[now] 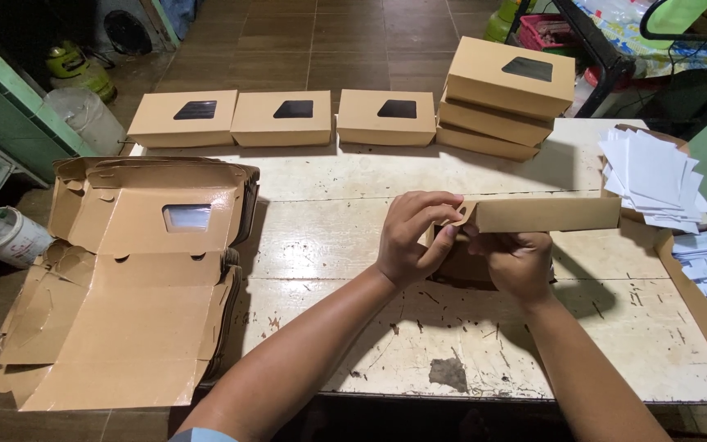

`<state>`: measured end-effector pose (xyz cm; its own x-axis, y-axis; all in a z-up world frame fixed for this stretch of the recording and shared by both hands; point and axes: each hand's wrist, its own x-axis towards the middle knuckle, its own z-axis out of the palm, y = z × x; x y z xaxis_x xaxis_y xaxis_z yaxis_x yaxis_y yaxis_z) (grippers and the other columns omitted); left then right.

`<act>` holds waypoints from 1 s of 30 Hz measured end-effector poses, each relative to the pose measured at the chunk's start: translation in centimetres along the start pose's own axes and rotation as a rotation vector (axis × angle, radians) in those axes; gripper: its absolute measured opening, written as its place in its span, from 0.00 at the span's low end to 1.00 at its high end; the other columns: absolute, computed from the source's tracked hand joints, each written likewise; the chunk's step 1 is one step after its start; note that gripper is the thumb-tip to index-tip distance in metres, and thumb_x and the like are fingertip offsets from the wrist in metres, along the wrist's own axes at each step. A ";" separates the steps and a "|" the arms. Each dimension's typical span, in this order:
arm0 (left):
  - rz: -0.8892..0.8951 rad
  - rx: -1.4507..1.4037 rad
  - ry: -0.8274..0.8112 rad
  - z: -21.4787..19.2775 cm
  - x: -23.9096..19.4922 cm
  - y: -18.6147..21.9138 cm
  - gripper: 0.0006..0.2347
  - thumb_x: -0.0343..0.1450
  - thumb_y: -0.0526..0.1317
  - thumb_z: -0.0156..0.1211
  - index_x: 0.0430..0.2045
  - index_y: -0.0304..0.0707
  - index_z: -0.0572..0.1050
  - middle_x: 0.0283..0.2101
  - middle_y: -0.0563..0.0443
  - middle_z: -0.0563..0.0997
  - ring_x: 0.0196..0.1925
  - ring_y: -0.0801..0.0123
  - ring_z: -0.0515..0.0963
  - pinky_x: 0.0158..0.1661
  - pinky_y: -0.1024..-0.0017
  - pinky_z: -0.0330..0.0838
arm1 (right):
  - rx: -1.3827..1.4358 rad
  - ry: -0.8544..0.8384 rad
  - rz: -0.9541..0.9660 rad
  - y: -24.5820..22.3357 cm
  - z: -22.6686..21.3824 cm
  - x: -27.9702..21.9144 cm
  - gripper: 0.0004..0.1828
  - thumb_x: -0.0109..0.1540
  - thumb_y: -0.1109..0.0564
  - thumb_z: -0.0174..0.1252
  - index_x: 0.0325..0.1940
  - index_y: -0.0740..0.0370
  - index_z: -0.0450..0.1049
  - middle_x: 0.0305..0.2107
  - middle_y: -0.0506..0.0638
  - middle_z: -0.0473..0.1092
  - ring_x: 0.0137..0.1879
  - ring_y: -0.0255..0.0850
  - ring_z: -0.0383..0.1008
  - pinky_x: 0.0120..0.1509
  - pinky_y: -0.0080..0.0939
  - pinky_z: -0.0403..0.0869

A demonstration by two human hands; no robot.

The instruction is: Assembling cardboard boxes from flat templates by folding flaps and tucking them into slots, then inserting a paper slip.

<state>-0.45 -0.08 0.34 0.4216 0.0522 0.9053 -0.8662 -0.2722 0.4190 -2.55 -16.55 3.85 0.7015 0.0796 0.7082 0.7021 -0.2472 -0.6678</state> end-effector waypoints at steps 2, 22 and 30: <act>0.002 0.008 0.000 -0.1 0.2 0.3 0.04 0.74 0.42 0.57 0.38 0.50 0.79 0.48 0.56 0.83 0.46 0.56 0.81 0.47 0.64 0.70 | 0.074 0.006 0.033 0.7 0.2 -0.4 0.08 0.54 0.76 0.63 0.23 0.69 0.78 0.14 0.60 0.70 0.23 0.38 0.68 0.34 0.42 0.74; 0.007 -0.060 -0.002 -0.5 0.7 0.8 0.07 0.75 0.44 0.56 0.39 0.51 0.81 0.48 0.56 0.83 0.46 0.56 0.80 0.47 0.63 0.71 | 0.176 -0.037 0.133 -0.2 -0.2 -0.4 0.04 0.55 0.73 0.66 0.27 0.71 0.80 0.19 0.59 0.73 0.29 0.37 0.73 0.37 0.42 0.76; 0.001 -0.099 -0.020 -0.5 0.6 0.8 0.05 0.73 0.44 0.60 0.37 0.52 0.82 0.48 0.55 0.83 0.47 0.55 0.81 0.48 0.63 0.72 | 0.013 -0.164 0.353 1.2 -1.3 -0.6 0.12 0.62 0.66 0.61 0.24 0.73 0.76 0.19 0.65 0.73 0.27 0.48 0.74 0.41 0.56 0.75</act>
<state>-1.04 0.23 1.22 0.4256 0.0321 0.9043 -0.8884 -0.1754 0.4243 -2.32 -18.10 2.92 0.9098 0.1452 0.3889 0.4147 -0.2749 -0.8674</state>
